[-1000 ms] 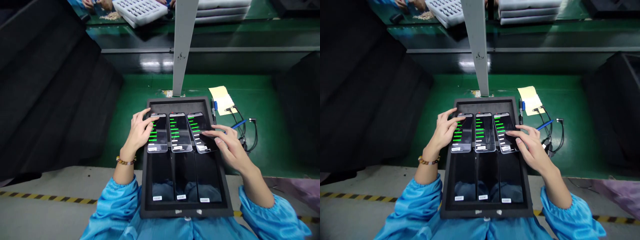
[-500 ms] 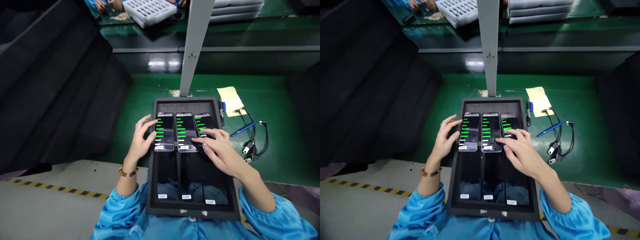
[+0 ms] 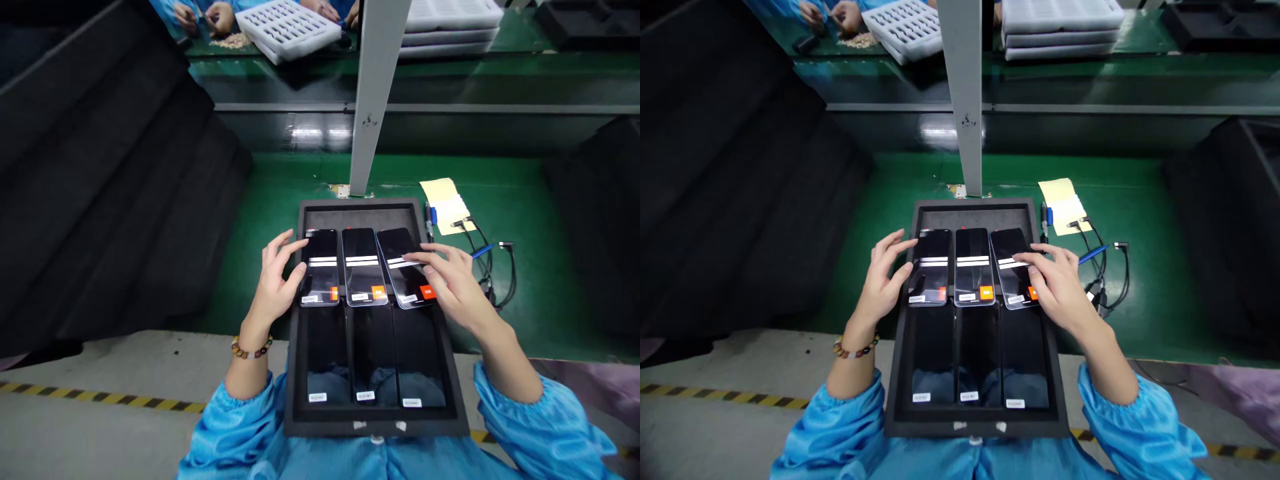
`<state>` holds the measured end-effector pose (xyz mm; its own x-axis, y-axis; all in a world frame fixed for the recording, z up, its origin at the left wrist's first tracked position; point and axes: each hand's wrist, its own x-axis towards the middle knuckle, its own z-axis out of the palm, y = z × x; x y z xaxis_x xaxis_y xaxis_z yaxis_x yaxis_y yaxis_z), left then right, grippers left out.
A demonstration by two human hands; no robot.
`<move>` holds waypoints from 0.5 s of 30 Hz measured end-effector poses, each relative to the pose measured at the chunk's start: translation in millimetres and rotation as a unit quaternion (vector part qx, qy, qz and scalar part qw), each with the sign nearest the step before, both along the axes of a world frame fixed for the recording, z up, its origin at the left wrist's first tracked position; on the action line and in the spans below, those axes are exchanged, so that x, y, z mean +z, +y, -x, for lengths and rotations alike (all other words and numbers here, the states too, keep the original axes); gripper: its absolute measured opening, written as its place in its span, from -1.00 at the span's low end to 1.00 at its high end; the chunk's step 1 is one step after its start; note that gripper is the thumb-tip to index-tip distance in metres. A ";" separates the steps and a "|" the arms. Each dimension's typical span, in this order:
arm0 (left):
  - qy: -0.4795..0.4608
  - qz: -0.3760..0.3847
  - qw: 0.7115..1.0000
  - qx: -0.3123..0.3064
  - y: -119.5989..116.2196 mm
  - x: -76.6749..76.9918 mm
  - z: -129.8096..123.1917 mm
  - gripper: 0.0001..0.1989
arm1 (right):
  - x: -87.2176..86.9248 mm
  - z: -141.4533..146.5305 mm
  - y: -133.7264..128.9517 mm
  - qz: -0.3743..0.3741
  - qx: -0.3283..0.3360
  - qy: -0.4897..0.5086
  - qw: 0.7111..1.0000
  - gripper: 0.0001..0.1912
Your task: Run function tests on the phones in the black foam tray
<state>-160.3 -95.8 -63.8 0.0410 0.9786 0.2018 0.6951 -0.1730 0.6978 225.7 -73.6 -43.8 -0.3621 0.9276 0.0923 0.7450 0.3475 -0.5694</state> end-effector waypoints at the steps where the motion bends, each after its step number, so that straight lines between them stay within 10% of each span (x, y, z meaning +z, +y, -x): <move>1: 0.005 -0.006 1.000 -0.001 -0.9 0.8 -1.3 -0.60 | 0.1 3.1 -0.7 0.002 0.005 -0.006 1.000 -0.56; 9: 0.052 -0.027 0.998 -0.029 -4.0 0.7 -8.4 -0.64 | 10.1 55.1 8.3 -0.012 0.103 -0.044 0.994 -0.56; 15: 0.083 -0.010 0.995 -0.059 -6.2 7.2 -6.8 -0.64 | 17.3 19.3 -3.6 -0.010 0.060 0.000 0.998 -0.49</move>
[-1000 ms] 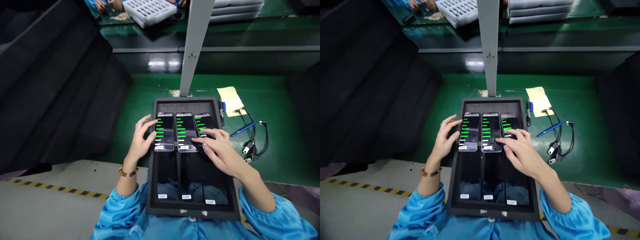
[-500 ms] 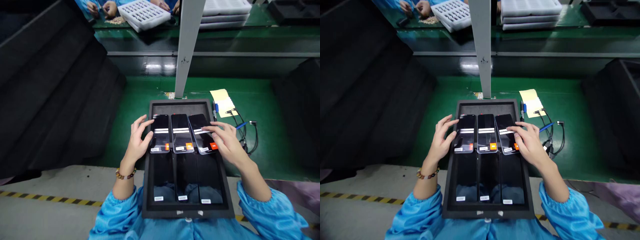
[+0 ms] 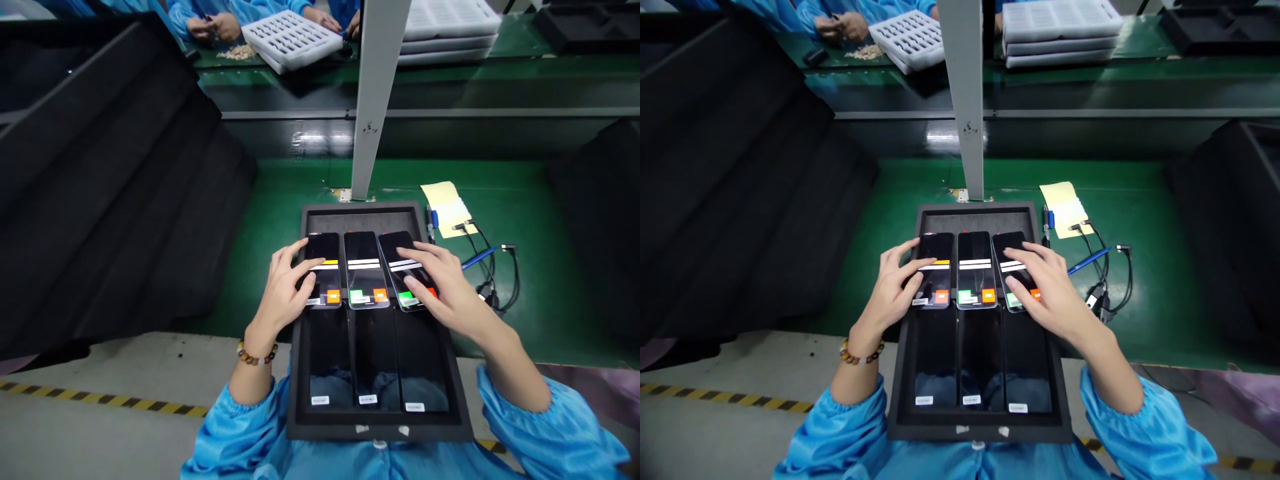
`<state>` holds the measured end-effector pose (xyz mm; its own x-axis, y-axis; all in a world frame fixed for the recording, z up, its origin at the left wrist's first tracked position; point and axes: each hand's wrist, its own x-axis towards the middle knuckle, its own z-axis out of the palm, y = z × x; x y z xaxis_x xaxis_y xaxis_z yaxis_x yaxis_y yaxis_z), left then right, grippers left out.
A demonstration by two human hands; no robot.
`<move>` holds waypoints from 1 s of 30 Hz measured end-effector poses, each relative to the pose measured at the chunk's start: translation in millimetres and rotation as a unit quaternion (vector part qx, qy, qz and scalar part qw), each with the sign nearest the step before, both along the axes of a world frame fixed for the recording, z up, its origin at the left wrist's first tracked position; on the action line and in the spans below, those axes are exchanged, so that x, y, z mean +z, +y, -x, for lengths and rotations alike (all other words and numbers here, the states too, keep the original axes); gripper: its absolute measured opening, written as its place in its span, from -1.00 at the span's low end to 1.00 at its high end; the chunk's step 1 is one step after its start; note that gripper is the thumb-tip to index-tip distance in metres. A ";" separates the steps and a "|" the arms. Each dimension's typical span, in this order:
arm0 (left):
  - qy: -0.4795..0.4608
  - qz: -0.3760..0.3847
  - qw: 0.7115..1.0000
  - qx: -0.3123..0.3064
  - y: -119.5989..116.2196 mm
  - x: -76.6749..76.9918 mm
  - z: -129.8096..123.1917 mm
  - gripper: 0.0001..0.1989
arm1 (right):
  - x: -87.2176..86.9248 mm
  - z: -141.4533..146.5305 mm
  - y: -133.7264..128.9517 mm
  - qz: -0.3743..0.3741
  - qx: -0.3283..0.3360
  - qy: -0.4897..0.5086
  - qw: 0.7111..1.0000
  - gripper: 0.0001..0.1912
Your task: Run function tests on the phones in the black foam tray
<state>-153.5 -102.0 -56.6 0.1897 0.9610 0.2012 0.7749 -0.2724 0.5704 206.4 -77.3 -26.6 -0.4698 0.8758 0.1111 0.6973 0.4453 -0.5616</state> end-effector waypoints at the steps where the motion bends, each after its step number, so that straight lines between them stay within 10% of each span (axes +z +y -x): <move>1: -0.002 0.001 1.000 0.001 1.4 3.4 1.1 -0.64 | -0.6 -7.5 -6.3 -0.004 -0.017 0.004 1.000 -0.42; 7: 0.068 0.029 0.997 -0.027 46.2 26.5 -7.1 -0.59 | -16.7 -2.9 -49.2 -0.036 -0.112 -0.064 0.991 -0.04; 16: 0.132 0.066 0.982 -0.121 100.3 29.3 -45.1 -0.53 | -2.2 19.7 -50.5 -0.009 -0.192 -0.037 0.981 -0.15; 22: 0.066 0.047 0.995 -0.053 81.2 29.6 -8.5 -0.59 | 23.0 5.8 -37.8 0.052 -0.227 -0.028 0.972 -0.11; 30: -0.015 -0.036 0.999 -0.036 2.5 13.7 9.5 -0.68 | -8.9 22.8 -56.8 -0.078 -0.168 -0.103 0.977 -0.19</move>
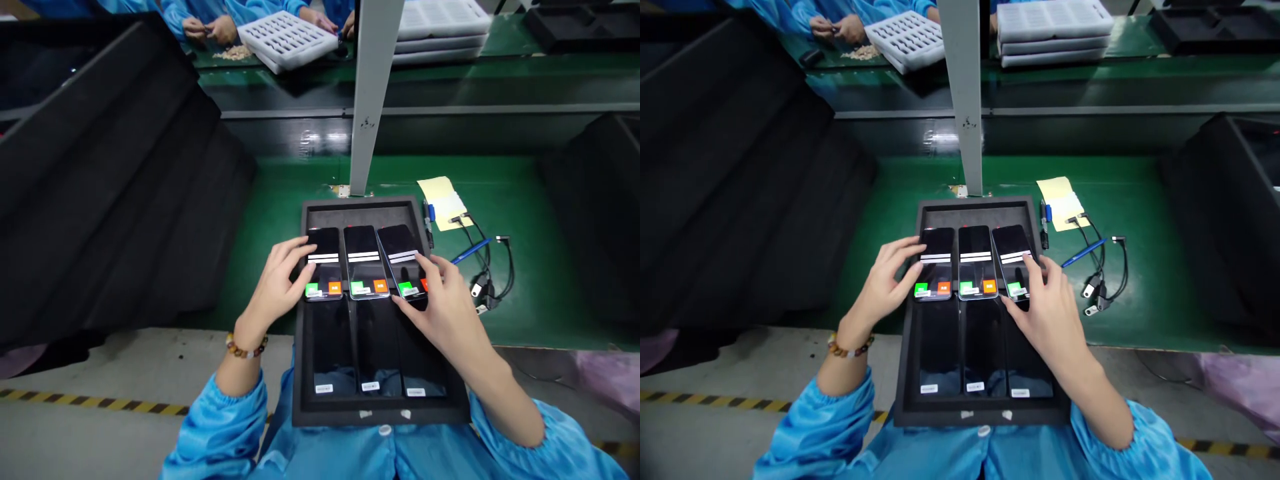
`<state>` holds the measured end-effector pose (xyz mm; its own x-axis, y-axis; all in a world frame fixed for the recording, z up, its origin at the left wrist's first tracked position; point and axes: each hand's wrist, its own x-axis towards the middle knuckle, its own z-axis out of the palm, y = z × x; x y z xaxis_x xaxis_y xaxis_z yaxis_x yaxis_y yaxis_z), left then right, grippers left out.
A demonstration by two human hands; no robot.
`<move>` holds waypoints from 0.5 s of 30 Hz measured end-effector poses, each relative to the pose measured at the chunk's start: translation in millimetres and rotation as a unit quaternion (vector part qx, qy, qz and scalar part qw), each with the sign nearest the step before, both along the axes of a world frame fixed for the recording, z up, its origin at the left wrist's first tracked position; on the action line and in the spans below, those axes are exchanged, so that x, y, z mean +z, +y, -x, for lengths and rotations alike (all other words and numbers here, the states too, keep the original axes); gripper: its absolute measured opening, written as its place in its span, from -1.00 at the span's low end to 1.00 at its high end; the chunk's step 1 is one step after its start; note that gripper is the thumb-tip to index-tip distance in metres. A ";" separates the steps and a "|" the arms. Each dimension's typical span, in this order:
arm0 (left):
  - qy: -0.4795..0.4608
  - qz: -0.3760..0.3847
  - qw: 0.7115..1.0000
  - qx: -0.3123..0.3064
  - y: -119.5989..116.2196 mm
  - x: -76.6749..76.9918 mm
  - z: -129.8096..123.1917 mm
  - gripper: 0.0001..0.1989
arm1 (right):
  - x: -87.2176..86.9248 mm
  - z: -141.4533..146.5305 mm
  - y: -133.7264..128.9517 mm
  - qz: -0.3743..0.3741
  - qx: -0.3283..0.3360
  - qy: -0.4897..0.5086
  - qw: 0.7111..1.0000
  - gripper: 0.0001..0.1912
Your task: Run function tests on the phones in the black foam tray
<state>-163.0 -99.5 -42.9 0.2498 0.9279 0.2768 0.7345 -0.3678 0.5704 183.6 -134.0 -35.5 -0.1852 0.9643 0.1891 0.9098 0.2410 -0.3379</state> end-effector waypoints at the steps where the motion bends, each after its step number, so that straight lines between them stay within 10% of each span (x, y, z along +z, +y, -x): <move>1: -0.001 -0.017 1.000 -0.004 -10.2 -2.1 -0.7 -0.69 | 0.2 3.0 -2.0 -0.008 0.007 -0.014 1.000 -0.22; 6: 0.021 -0.090 0.996 0.015 -44.4 -14.8 4.0 -0.78 | 12.4 14.0 -9.6 -0.007 0.120 0.028 0.992 -0.49; 15: 0.031 -0.075 0.997 -0.002 -44.9 -4.5 -14.2 -0.70 | 4.9 -5.5 -25.6 -0.029 0.084 0.046 0.995 -0.66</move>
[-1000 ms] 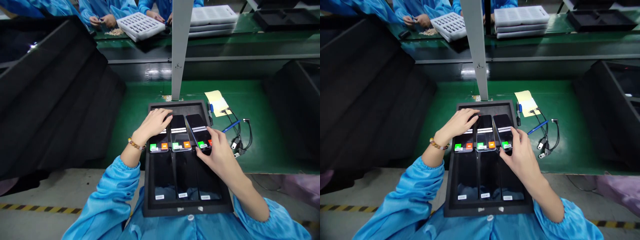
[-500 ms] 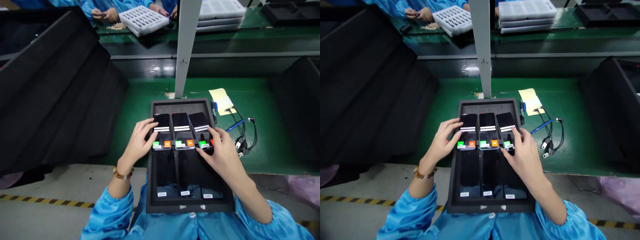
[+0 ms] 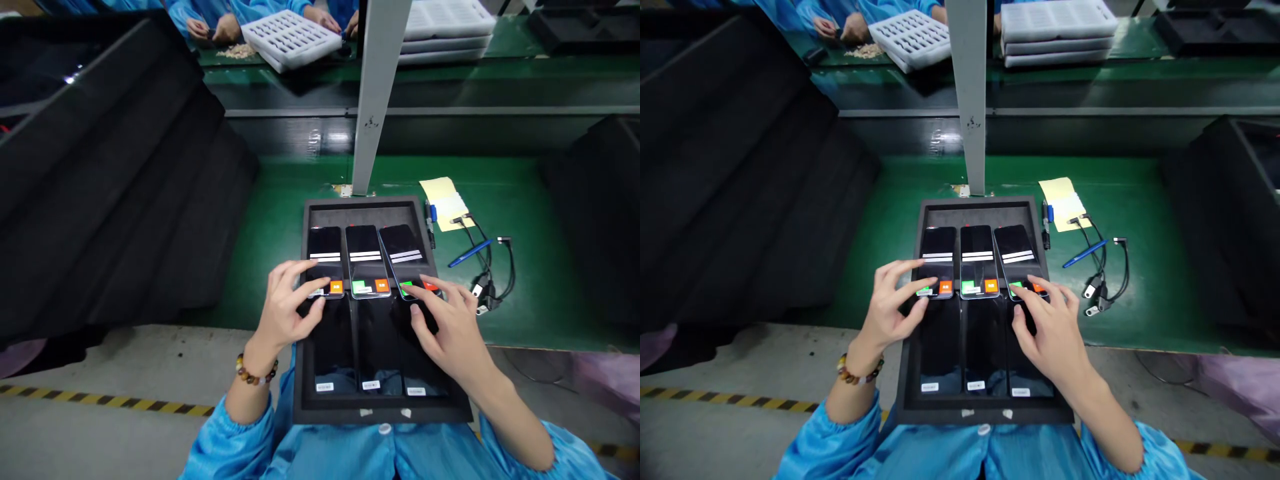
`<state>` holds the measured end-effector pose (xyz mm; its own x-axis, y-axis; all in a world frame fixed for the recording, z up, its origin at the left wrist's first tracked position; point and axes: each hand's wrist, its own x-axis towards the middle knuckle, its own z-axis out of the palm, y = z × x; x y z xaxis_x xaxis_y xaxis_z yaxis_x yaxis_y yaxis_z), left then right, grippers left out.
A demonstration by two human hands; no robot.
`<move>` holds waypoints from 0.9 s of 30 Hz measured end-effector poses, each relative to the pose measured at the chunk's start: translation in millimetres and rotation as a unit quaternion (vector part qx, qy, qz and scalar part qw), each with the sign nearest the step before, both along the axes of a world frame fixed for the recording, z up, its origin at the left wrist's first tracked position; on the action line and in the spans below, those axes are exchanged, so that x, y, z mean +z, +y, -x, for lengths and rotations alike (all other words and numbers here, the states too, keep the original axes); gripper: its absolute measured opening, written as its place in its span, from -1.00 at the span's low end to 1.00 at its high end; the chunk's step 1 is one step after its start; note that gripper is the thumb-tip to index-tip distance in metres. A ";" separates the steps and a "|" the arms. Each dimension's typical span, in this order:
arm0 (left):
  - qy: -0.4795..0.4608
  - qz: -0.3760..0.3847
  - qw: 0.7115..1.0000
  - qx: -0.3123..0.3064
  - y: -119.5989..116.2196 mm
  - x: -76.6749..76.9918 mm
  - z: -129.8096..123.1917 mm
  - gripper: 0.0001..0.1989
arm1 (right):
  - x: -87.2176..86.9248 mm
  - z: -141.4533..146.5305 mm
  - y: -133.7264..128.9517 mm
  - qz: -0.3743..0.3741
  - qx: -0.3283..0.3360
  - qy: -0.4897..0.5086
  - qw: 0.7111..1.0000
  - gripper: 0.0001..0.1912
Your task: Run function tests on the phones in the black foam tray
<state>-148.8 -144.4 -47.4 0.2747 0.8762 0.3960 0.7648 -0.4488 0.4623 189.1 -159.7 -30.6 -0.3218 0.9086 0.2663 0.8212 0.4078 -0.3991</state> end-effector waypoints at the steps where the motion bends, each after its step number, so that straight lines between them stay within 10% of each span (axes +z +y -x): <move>1: 0.011 0.009 1.000 -0.023 3.1 3.5 -8.2 -0.67 | -0.1 1.2 0.8 0.003 0.005 0.003 1.000 -0.63; 10: 0.024 0.034 0.997 -0.071 18.1 14.8 -24.1 -0.57 | 4.6 42.1 24.0 0.077 0.173 0.001 0.982 -0.49; 19: -0.207 0.032 0.963 0.169 11.9 -29.5 7.8 -0.71 | -15.9 -37.9 38.5 0.029 -0.035 0.140 0.989 -0.63; 27: -0.179 0.036 0.973 0.142 15.8 -40.7 1.2 -0.67 | -21.6 -34.0 37.6 0.052 0.007 0.063 0.997 -0.63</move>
